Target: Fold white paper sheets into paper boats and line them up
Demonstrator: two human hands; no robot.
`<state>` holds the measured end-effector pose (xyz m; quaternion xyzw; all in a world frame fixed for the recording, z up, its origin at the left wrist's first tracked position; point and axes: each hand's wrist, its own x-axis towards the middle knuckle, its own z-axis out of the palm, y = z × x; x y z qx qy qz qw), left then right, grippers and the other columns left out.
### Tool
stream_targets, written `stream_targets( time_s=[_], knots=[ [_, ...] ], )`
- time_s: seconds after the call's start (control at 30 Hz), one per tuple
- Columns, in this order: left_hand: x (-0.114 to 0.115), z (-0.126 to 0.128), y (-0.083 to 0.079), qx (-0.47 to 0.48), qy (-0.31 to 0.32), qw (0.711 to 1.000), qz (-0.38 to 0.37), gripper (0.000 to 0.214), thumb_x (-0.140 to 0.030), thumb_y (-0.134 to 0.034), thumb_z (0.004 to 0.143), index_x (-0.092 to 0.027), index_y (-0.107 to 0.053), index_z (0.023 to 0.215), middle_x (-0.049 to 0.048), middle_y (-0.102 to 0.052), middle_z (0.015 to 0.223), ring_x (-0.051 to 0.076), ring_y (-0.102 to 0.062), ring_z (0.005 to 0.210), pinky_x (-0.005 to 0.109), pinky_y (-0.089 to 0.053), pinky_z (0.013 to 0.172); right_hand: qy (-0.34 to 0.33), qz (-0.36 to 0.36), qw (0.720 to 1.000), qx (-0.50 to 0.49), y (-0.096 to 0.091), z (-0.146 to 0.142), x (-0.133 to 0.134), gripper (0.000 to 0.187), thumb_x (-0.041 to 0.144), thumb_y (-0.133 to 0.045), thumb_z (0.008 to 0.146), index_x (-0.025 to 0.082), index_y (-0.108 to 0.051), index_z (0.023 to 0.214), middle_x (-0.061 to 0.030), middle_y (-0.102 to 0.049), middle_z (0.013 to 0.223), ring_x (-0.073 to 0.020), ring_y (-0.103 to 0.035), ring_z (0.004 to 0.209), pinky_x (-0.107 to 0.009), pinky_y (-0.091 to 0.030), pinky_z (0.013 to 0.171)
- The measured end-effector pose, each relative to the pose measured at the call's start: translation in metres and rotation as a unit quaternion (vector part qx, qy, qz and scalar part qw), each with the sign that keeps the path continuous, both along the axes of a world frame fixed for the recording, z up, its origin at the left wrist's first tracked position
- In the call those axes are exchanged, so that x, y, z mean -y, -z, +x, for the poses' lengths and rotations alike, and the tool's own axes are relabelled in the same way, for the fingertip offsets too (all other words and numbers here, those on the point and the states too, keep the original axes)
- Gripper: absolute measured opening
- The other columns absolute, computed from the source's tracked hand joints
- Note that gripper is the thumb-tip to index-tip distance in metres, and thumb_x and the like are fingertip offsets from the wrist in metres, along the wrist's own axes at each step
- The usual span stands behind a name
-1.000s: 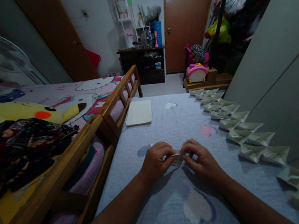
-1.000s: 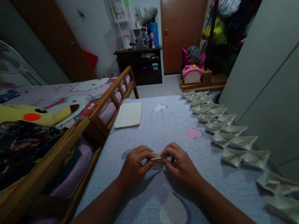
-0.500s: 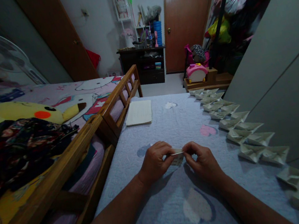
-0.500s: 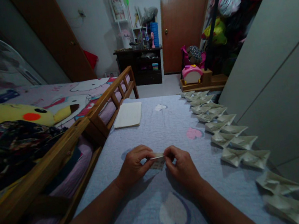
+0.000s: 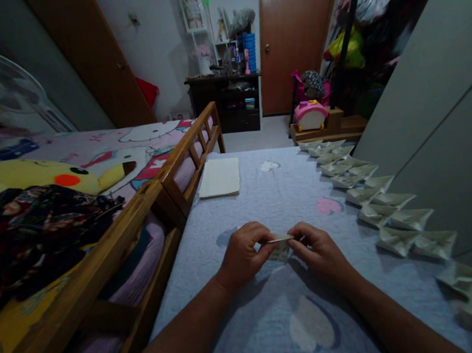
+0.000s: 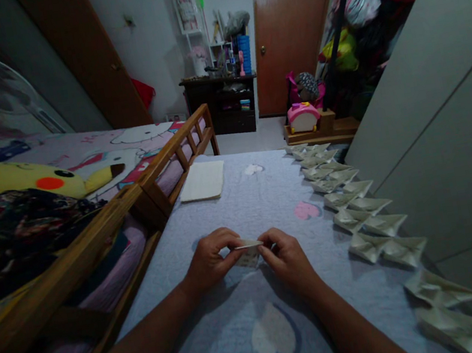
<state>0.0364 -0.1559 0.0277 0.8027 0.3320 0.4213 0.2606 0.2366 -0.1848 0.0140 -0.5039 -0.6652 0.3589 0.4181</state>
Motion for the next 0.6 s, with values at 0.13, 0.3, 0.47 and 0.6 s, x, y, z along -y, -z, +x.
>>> stream_targets(
  time_s=[0.13,0.3,0.47,0.6],
  knots=[
    [-0.0007,-0.0004,0.0004,0.007,-0.005,0.999,-0.035,0.011,-0.021,-0.065,0.086,-0.017,-0.069,0.076,0.0041,-0.067,0.075,0.016,-0.061,0.072,0.027,-0.045,0.068,-0.011,-0.034,0.998,-0.045,-0.0004,0.0008,0.0,0.019,0.036,-0.058,0.086,0.02,-0.063,0.078,0.0009,-0.058,0.069,-0.0135,-0.052,0.063,-0.025,-0.042,0.059],
    [-0.0007,0.0001,-0.0009,0.023,-0.004,0.996,-0.082,0.009,-0.02,-0.066,0.083,-0.016,-0.071,0.077,0.0037,-0.068,0.075,0.016,-0.061,0.071,0.027,-0.045,0.068,-0.036,-0.072,0.993,-0.087,-0.0023,0.0027,0.0003,0.023,0.041,-0.06,0.086,0.02,-0.062,0.076,0.0023,-0.053,0.066,-0.0123,-0.046,0.06,-0.024,-0.037,0.054],
    [0.0001,0.0016,-0.0004,0.07,-0.034,0.984,-0.159,0.007,-0.022,-0.069,0.08,-0.016,-0.069,0.076,0.0013,-0.066,0.071,0.014,-0.06,0.068,0.025,-0.046,0.065,-0.049,-0.09,0.989,-0.106,-0.0023,0.0036,-0.0001,0.025,0.042,-0.062,0.085,0.02,-0.063,0.076,0.0028,-0.052,0.065,-0.0118,-0.044,0.059,-0.024,-0.036,0.053],
    [-0.0005,0.0021,0.0026,0.114,-0.04,0.972,-0.199,0.008,-0.024,-0.068,0.08,-0.017,-0.067,0.082,0.0001,-0.065,0.073,0.013,-0.059,0.069,0.024,-0.046,0.066,-0.047,-0.093,0.989,-0.107,-0.0013,0.0034,0.0002,0.025,0.042,-0.062,0.085,0.019,-0.063,0.075,0.0029,-0.052,0.065,-0.0118,-0.045,0.059,-0.024,-0.036,0.054]
  ],
)
